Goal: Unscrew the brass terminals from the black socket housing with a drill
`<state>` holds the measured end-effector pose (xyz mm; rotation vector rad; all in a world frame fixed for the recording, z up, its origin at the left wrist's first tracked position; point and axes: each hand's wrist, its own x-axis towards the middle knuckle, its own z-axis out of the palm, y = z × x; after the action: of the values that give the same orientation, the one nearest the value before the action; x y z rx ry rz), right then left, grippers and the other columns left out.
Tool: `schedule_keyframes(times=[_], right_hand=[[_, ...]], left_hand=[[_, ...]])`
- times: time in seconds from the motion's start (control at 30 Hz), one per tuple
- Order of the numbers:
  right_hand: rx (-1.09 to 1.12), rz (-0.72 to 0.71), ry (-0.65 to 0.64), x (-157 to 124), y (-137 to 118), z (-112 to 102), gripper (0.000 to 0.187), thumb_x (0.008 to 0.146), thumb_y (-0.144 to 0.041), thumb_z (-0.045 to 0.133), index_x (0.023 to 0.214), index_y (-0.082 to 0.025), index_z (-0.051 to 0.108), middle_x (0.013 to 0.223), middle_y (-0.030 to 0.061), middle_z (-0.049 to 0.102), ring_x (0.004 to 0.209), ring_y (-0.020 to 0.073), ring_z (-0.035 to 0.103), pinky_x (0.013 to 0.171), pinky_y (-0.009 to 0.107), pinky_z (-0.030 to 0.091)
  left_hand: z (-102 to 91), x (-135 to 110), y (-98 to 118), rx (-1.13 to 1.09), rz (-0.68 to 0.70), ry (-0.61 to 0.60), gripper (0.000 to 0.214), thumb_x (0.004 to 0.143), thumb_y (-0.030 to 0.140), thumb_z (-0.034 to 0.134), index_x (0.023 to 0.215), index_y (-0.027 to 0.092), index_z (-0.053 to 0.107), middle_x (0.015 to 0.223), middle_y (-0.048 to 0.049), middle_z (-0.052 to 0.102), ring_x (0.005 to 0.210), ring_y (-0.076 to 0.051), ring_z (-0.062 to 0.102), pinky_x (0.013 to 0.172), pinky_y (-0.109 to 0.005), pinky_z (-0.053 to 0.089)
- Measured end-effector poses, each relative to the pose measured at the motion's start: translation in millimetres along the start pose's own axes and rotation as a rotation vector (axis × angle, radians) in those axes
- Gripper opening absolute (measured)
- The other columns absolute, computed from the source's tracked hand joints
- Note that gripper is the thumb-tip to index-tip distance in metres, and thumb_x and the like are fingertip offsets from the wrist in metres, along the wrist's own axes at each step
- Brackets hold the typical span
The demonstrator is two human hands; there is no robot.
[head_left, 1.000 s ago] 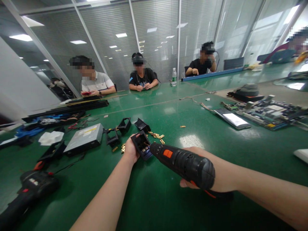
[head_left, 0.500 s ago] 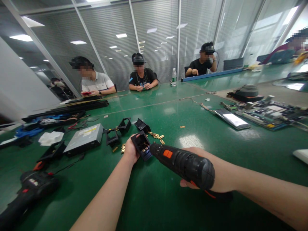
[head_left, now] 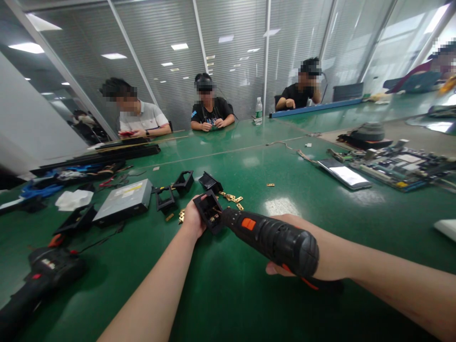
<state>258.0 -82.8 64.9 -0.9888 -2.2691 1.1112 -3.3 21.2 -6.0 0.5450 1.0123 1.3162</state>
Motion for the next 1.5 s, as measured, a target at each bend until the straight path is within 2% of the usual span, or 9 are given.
schedule_keyframes(times=[0.23, 0.37, 0.47, 0.67, 0.83, 1.03, 1.2, 1.4, 1.5], right_hand=[[-0.057, 0.0, 0.005, -1, 6, 1, 0.031, 0.068, -0.019, 0.071, 0.097, -0.016, 0.064, 0.086, 0.0036, 0.067, 0.079, 0.0214, 0.062, 0.075, 0.034, 0.052], [-0.086, -0.037, 0.027, -1, 6, 1, 0.033, 0.07, -0.025, 0.071, 0.1, -0.015, 0.065, 0.089, 0.0063, 0.068, 0.079, 0.0223, 0.063, 0.071, 0.033, 0.053], [-0.066, -0.045, 0.032, 0, 2, 0, 0.028, 0.071, -0.033, 0.072, 0.092, -0.015, 0.066, 0.088, 0.0066, 0.068, 0.078, 0.0223, 0.064, 0.066, 0.03, 0.053], [0.111, -0.027, -0.029, 0, -7, -4, 0.019, 0.07, -0.032, 0.074, 0.078, -0.018, 0.063, 0.073, 0.0024, 0.067, 0.069, 0.0207, 0.065, 0.056, 0.026, 0.052], [0.091, 0.036, -0.058, 0, -9, -4, 0.027, 0.069, -0.035, 0.073, 0.085, -0.018, 0.061, 0.078, 0.0044, 0.067, 0.074, 0.0244, 0.065, 0.058, 0.029, 0.053], [0.17, 0.049, -0.185, 0, -10, -2, 0.013, 0.07, -0.02, 0.065, 0.083, -0.016, 0.062, 0.082, 0.0058, 0.07, 0.08, 0.025, 0.066, 0.062, 0.028, 0.052], [0.203, 0.179, -0.186, 1, -11, 3, 0.042, 0.06, -0.016, 0.068, 0.102, -0.014, 0.06, 0.082, 0.0033, 0.071, 0.08, 0.0251, 0.066, 0.061, 0.026, 0.049], [0.189, 0.243, -0.196, 0, -9, 3, 0.05, 0.06, -0.023, 0.066, 0.107, -0.012, 0.054, 0.078, 0.0049, 0.07, 0.076, 0.0254, 0.064, 0.058, 0.027, 0.046], [0.245, 0.232, -0.233, 1, -9, 1, 0.042, 0.06, -0.028, 0.066, 0.098, -0.015, 0.052, 0.073, 0.0034, 0.067, 0.071, 0.0236, 0.062, 0.055, 0.027, 0.045]], left_hand=[[-1.7, 2, -2, -0.012, 0.027, -0.01, 0.019, 0.076, 0.029, 0.05, 0.078, 0.015, 0.063, 0.064, -0.0058, 0.064, 0.054, -0.022, 0.063, 0.055, -0.036, 0.052], [-1.4, 2, -2, -0.022, 0.026, 0.004, 0.019, 0.077, 0.029, 0.049, 0.079, 0.016, 0.063, 0.061, -0.0044, 0.063, 0.054, -0.022, 0.062, 0.056, -0.036, 0.052], [0.5, 0, -1, -0.036, 0.008, 0.016, 0.018, 0.077, 0.029, 0.049, 0.077, 0.017, 0.062, 0.061, -0.0045, 0.062, 0.056, -0.022, 0.063, 0.058, -0.036, 0.053], [3.6, -5, 0, -0.01, 0.005, 0.027, 0.017, 0.077, 0.03, 0.051, 0.076, 0.017, 0.062, 0.064, -0.0056, 0.064, 0.053, -0.022, 0.062, 0.052, -0.035, 0.05], [1.7, -4, -1, -0.02, 0.006, 0.051, 0.019, 0.077, 0.032, 0.052, 0.075, 0.017, 0.063, 0.064, -0.0054, 0.065, 0.054, -0.023, 0.063, 0.056, -0.038, 0.052], [-2.0, -1, -2, -0.035, -0.003, 0.021, 0.02, 0.077, 0.032, 0.052, 0.077, 0.016, 0.064, 0.065, -0.0056, 0.065, 0.054, -0.021, 0.062, 0.056, -0.036, 0.052], [0.0, -3, -2, -0.032, 0.013, 0.038, 0.016, 0.075, 0.029, 0.053, 0.077, 0.016, 0.063, 0.062, -0.0032, 0.063, 0.051, -0.019, 0.061, 0.052, -0.033, 0.05], [-0.5, -3, -1, -0.022, 0.002, 0.034, 0.019, 0.076, 0.03, 0.051, 0.078, 0.016, 0.063, 0.063, -0.0047, 0.065, 0.051, -0.02, 0.062, 0.051, -0.033, 0.05], [-2.4, -2, -1, 0.0, 0.001, 0.028, 0.021, 0.077, 0.031, 0.049, 0.079, 0.016, 0.062, 0.064, -0.0071, 0.066, 0.053, -0.023, 0.063, 0.052, -0.035, 0.051]])
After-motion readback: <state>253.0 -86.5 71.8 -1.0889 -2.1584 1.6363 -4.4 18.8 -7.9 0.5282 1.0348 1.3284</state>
